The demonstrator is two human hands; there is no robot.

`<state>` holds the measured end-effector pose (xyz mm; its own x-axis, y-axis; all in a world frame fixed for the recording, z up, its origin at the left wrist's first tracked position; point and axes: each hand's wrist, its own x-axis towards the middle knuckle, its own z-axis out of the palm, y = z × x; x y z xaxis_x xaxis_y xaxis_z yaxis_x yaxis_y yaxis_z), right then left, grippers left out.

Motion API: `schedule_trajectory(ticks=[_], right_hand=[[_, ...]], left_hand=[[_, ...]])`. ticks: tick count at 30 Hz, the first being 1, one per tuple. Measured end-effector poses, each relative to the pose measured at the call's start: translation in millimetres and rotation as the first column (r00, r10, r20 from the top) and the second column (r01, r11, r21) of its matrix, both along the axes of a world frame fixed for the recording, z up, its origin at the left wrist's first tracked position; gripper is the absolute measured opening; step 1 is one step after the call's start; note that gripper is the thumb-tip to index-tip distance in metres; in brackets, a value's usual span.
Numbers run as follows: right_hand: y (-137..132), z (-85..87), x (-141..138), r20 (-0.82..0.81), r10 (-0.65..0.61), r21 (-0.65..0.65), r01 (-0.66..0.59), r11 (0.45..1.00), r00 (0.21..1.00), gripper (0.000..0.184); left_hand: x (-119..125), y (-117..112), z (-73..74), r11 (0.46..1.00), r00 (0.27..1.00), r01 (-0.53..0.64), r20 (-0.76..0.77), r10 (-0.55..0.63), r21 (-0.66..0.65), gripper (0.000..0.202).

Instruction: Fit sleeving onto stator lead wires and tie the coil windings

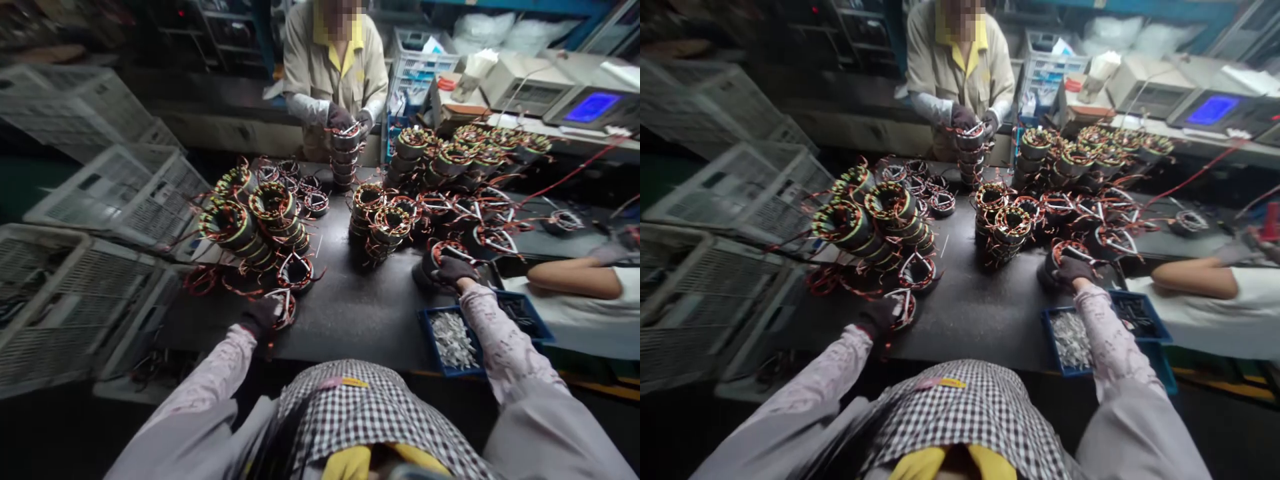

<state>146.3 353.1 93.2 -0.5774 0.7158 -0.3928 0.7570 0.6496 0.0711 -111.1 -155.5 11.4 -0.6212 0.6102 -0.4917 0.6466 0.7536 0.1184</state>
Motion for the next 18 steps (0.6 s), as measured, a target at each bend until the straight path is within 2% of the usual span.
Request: schedule_trajectory(ticks=[4, 7, 9, 11, 12, 13, 14, 15, 16, 17, 18], right_hand=[[-55.5, -4.6, 8.3, -0.011, 0.207, -0.070, -0.208, 0.976, 0.978, 0.027], [-104.9, -10.7, 12.5, -0.065, 0.338, -0.145, -0.344, 0.928, 0.939, 0.034], [-135.6, -17.5, 19.5, -0.154, 0.415, -0.192, -0.439, 0.878, 0.897, 0.042], [-164.7, -28.3, 33.4, -0.321, 0.425, -0.159, -0.490, 0.857, 0.846, 0.048], [-179.5, -34.9, 42.8, -0.421, 0.383, -0.111, -0.466, 0.878, 0.822, 0.048], [-194.6, -41.9, 53.0, -0.521, 0.300, -0.068, -0.389, 0.919, 0.799, 0.047], [-210.1, -49.1, 63.3, -0.605, 0.170, -0.057, -0.255, 0.965, 0.778, 0.050], [-225.7, -56.2, 72.6, -0.658, -0.001, -0.103, -0.088, 0.991, 0.753, 0.054], [-241.0, -63.0, 80.1, -0.666, -0.187, -0.209, 0.061, 0.976, 0.722, 0.057], [-255.4, -69.2, 85.4, -0.626, -0.355, -0.344, 0.163, 0.925, 0.694, 0.056], [-268.1, -74.4, 88.2, -0.553, -0.476, -0.477, 0.208, 0.854, 0.684, 0.054]], left_hand=[[-19.6, -3.8, 9.4, 0.999, 0.999, 0.043, 0.016, -0.043, -0.005, 0.027], [-22.2, 0.6, 16.8, 1.000, 0.999, 0.028, 0.019, -0.028, 0.015, 0.029], [-19.8, 3.9, 18.3, 0.999, 1.000, -0.013, 0.012, 0.013, 0.032, 0.037], [-10.9, 6.3, 17.8, 0.998, 0.999, -0.052, -0.006, 0.052, 0.044, 0.043], [-2.7, 7.4, 18.0, 0.995, 0.996, -0.077, -0.029, 0.079, 0.064, 0.044], [8.3, 9.0, 19.1, 0.987, 0.992, -0.107, -0.059, 0.115, 0.115, 0.045], [22.1, 11.6, 21.4, 0.968, 0.983, -0.137, -0.090, 0.158, 0.211, 0.044], [38.2, 16.2, 24.8, 0.922, 0.974, -0.154, -0.105, 0.203, 0.356, 0.042], [55.5, 23.2, 29.0, 0.847, 0.972, -0.137, -0.094, 0.215, 0.514, 0.039], [73.1, 33.3, 33.5, 0.752, 0.980, -0.093, -0.072, 0.183, 0.653, 0.036], [89.6, 46.3, 37.7, 0.658, 0.993, -0.034, -0.049, 0.107, 0.752, 0.034]])
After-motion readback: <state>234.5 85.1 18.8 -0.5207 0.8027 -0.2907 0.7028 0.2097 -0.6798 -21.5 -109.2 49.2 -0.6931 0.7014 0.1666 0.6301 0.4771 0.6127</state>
